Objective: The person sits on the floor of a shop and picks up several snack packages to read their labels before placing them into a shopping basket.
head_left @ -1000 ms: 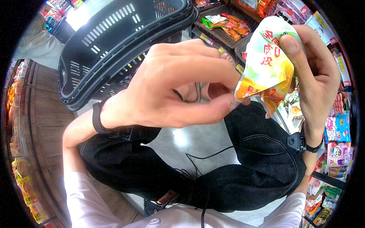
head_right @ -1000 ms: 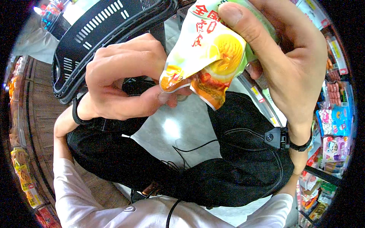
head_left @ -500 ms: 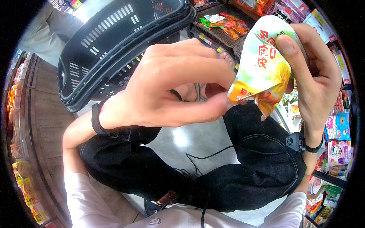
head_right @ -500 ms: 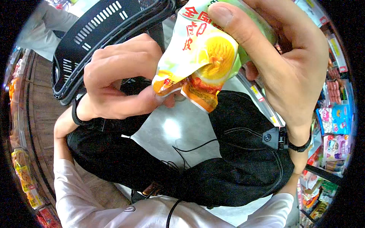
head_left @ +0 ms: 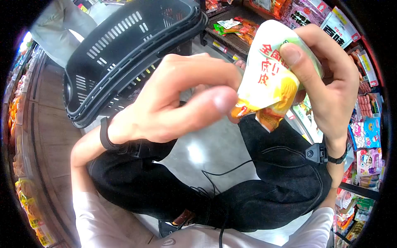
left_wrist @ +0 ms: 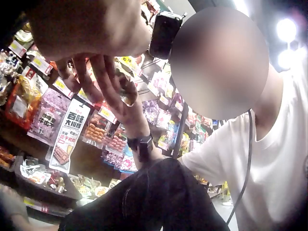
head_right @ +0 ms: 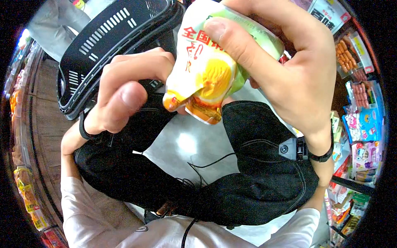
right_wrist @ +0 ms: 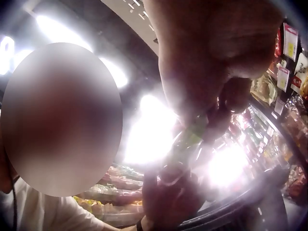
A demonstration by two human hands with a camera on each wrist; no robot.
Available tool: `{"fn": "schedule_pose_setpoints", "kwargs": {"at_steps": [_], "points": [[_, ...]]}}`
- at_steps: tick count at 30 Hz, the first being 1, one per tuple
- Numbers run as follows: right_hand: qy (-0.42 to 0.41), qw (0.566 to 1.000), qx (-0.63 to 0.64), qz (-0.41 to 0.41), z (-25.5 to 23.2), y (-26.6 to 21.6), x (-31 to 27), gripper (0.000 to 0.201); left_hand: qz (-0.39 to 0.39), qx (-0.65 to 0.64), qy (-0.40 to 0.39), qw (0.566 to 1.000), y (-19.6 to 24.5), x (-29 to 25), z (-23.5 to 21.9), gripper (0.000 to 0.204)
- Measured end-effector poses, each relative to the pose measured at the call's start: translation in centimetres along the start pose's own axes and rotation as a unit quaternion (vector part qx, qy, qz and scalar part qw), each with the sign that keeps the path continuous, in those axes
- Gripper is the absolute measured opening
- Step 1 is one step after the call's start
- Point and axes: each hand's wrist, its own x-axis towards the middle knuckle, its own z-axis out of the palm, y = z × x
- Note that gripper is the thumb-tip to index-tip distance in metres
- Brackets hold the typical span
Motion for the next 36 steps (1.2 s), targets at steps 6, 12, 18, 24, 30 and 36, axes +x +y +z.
{"fn": "schedule_pose_setpoints", "kwargs": {"at_steps": [6, 12, 18, 24, 30, 36], "points": [[-0.05, 0.989, 0.043, -0.135, 0.6, 0.4, 0.5, 0.021, -0.082, -0.026, 0.006, 0.996, 0.7, 0.1, 0.5, 0.059], [-0.099, 0.985, 0.049, -0.134, 0.8, -0.5, 0.8, 0.02, -0.163, -0.033, -0.034, 0.986, 2.2, 0.6, -0.4, 0.044], [-0.143, 0.976, 0.099, -0.132, 1.1, 0.9, 1.3, 0.027, -0.035, -0.023, 0.024, 0.999, 0.6, 0.3, 0.0, 0.042], [-0.178, 0.972, 0.096, -0.121, 0.4, 1.0, 1.0, 0.036, -0.048, -0.041, 0.063, 0.996, -0.1, -0.1, 0.4, 0.029], [-0.213, 0.963, 0.153, -0.062, 0.0, 1.1, 0.7, 0.041, -0.071, -0.026, 0.076, 0.994, 0.3, -0.1, 0.5, 0.029], [-0.161, 0.976, 0.144, -0.014, 0.3, 0.6, 0.5, 0.037, -0.056, -0.018, 0.099, 0.993, -0.2, -0.1, 0.6, 0.029]]}}
